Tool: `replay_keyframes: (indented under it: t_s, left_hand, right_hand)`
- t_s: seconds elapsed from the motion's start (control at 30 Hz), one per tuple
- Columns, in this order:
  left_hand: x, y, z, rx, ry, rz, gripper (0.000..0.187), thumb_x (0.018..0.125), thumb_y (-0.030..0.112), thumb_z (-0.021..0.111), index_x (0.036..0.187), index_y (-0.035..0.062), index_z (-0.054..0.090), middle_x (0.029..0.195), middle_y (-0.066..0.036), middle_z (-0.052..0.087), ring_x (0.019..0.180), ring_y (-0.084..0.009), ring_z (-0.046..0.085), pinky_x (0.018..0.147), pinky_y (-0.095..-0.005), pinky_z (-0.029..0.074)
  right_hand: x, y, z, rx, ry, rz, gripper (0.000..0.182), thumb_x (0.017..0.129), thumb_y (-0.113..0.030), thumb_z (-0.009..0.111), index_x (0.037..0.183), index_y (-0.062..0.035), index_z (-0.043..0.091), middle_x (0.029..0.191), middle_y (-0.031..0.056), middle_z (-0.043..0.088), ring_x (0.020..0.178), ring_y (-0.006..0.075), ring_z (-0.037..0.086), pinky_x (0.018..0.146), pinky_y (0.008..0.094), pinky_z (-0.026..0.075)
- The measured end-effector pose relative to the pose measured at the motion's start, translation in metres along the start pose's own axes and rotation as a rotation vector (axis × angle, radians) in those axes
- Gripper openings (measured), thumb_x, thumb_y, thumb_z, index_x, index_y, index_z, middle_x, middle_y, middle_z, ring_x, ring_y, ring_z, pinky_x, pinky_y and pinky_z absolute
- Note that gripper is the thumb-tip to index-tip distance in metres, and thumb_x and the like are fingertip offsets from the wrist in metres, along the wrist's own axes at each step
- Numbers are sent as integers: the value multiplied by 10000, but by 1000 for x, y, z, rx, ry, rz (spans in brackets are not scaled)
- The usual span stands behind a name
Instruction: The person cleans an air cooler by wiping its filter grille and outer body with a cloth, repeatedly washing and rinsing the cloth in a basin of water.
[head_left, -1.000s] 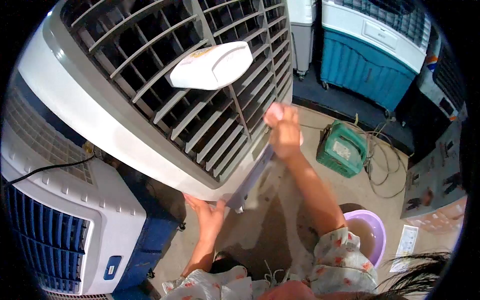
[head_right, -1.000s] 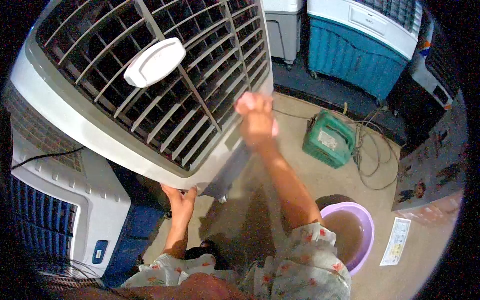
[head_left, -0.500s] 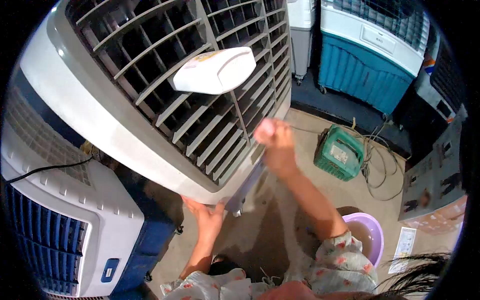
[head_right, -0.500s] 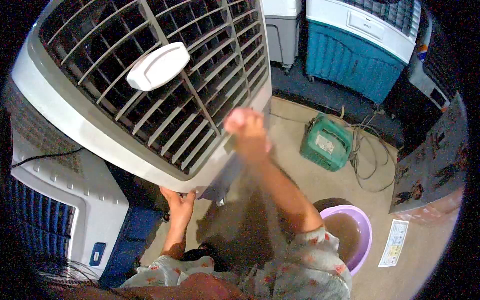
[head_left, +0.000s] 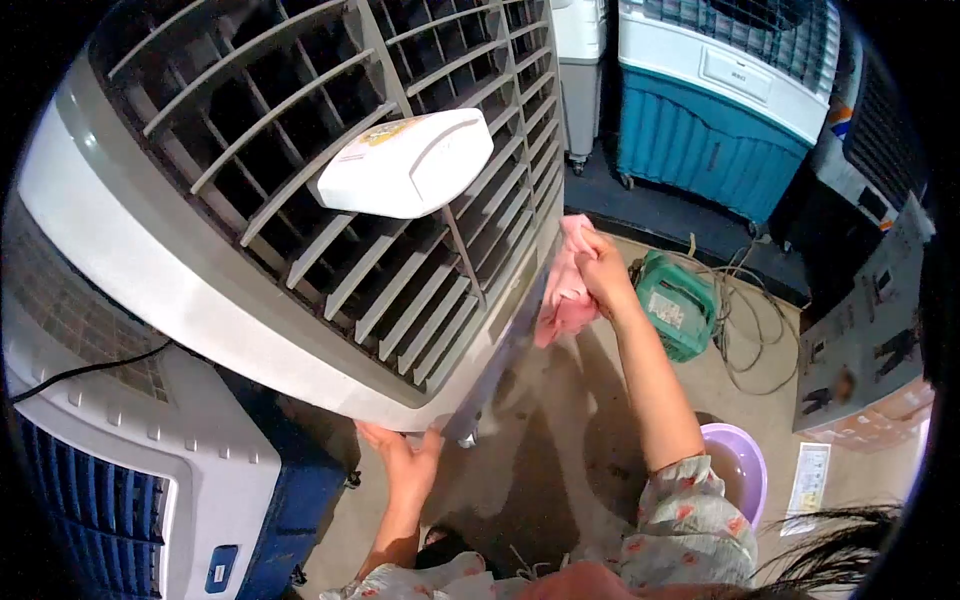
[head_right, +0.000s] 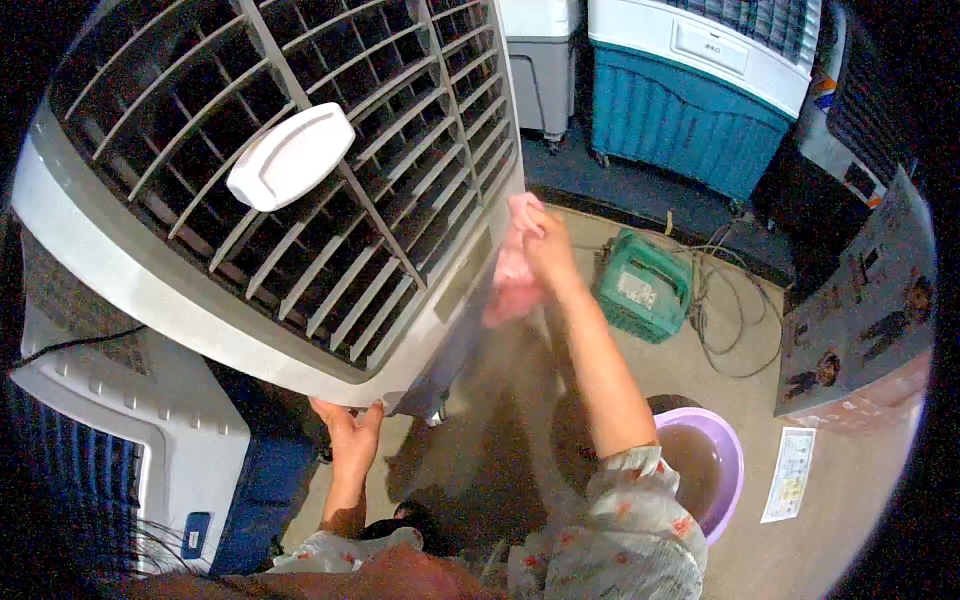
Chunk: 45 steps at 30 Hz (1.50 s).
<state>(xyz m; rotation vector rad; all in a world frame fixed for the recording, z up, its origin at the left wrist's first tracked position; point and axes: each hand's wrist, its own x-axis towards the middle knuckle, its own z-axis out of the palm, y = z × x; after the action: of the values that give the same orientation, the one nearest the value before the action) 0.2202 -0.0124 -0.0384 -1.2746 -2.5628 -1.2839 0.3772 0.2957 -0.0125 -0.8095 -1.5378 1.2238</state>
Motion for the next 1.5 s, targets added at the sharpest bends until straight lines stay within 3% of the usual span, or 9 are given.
replay_keyframes:
  t_s: [0.23,0.33,0.37,0.63,0.73,0.87,0.93,1.27,1.5]
  left_hand:
    - [1,7,-7,30,-22,17,798,688,20,646,1293,-58,133,1276,-240,218,1191,-321,270,1011,-379,208]
    - [-2,-5,-1,-42,-33,0,814,694,-10,631,1305,-37,94,1266,-216,267,1183,-293,300,1016,-366,195]
    - [-2,-9,3,-88,-44,-14,822,696,-20,625,1309,-30,78,1263,-207,283,1180,-283,310,1018,-363,190]
    - [-3,4,1,-104,-15,-47,811,702,-66,599,1311,10,69,1270,-180,288,1172,-245,344,979,-363,294]
    - [-1,0,-2,-78,-43,-31,813,703,-73,594,1313,21,66,1276,-177,278,1170,-245,347,974,-373,308]
    - [-3,-16,6,-118,-17,-32,815,708,-74,589,1317,37,59,1272,-172,284,1166,-245,351,973,-368,306]
    - [-1,-8,3,-56,-25,-36,807,713,-71,588,1316,37,62,1278,-172,283,1164,-244,353,975,-362,296]
    - [-2,-2,-2,23,-50,37,801,721,-51,595,1317,7,62,1310,-179,221,1194,-234,298,995,-354,253]
    - [-2,1,-6,45,-51,12,777,694,30,655,1277,-60,151,1259,-224,214,1186,-298,262,1018,-376,174]
  right_hand:
    - [22,-9,29,-532,1,-341,431,676,63,488,1063,-80,613,1195,133,509,1185,275,334,966,341,287]
    - [21,23,34,-106,2,-250,410,681,47,513,1056,-80,619,1227,108,503,1187,274,346,955,339,291]
    - [33,42,30,-112,-20,-548,419,677,45,541,1054,-117,625,1190,94,526,1168,287,367,946,338,310]
    - [80,11,19,-951,452,-424,248,752,-194,600,995,-185,650,1230,88,447,1084,311,422,889,361,387]
    - [82,5,1,-1114,229,-542,261,784,-162,573,1037,-193,631,1206,106,460,1097,322,415,876,407,390]
    - [69,0,12,-650,47,-155,311,720,-78,564,981,-218,660,1254,117,421,1129,337,380,914,385,365]
    - [56,3,3,-709,-219,-346,308,733,-69,565,996,-202,656,1247,129,423,1103,334,396,935,359,351]
    - [87,11,-7,-945,174,-578,199,781,-212,570,948,-163,667,1160,99,483,1007,305,454,851,386,400]
    - [85,-14,-26,-1289,135,-774,205,780,-219,552,951,-189,661,1125,94,490,1002,310,451,792,409,413]
